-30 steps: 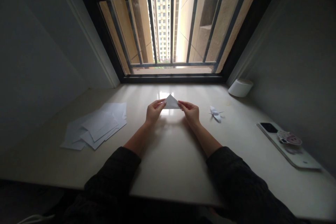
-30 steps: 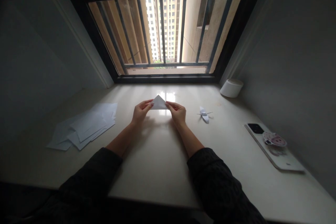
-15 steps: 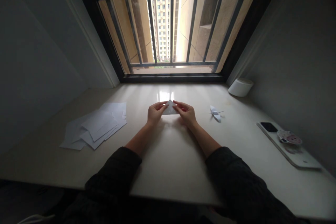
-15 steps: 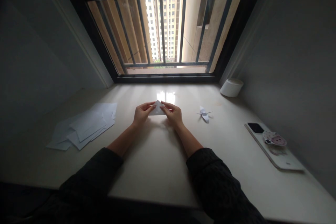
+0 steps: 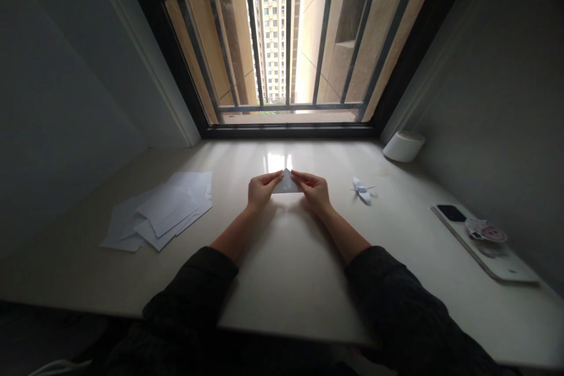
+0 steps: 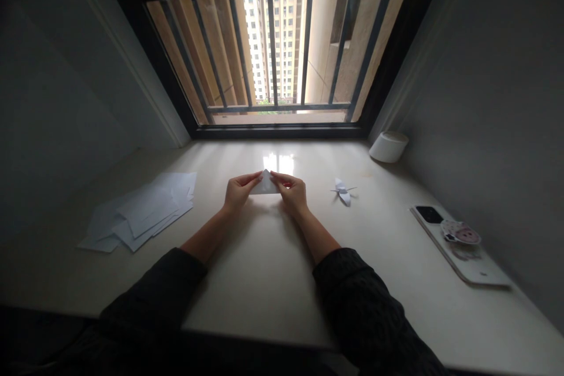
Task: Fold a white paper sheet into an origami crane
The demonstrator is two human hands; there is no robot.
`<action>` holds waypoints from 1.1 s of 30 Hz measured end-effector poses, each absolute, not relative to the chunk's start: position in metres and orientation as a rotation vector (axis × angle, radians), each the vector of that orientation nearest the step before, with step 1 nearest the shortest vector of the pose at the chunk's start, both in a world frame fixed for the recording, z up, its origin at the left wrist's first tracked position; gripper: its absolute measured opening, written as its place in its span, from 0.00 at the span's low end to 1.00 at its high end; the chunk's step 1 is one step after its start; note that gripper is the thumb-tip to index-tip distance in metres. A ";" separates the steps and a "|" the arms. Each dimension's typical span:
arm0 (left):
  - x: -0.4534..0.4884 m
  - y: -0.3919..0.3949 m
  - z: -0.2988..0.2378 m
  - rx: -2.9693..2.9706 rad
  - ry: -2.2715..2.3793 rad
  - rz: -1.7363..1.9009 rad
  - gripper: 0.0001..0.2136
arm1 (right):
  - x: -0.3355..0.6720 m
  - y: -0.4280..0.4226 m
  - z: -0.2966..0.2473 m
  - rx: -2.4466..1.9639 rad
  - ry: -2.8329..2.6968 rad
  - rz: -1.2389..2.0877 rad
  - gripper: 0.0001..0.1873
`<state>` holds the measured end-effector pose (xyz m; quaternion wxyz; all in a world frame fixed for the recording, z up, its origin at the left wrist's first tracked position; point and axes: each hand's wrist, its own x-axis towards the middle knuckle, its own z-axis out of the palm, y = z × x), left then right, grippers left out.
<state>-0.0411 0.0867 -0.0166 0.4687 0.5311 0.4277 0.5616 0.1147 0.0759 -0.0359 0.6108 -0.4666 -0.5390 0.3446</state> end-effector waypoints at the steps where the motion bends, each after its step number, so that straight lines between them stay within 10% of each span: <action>1: -0.041 0.086 -0.016 1.295 1.048 1.372 0.15 | 0.115 0.076 -0.036 -1.083 -1.244 0.790 0.17; 33: -0.047 0.091 -0.020 1.552 1.144 1.295 0.16 | 0.114 0.072 -0.031 -1.043 -1.212 0.763 0.13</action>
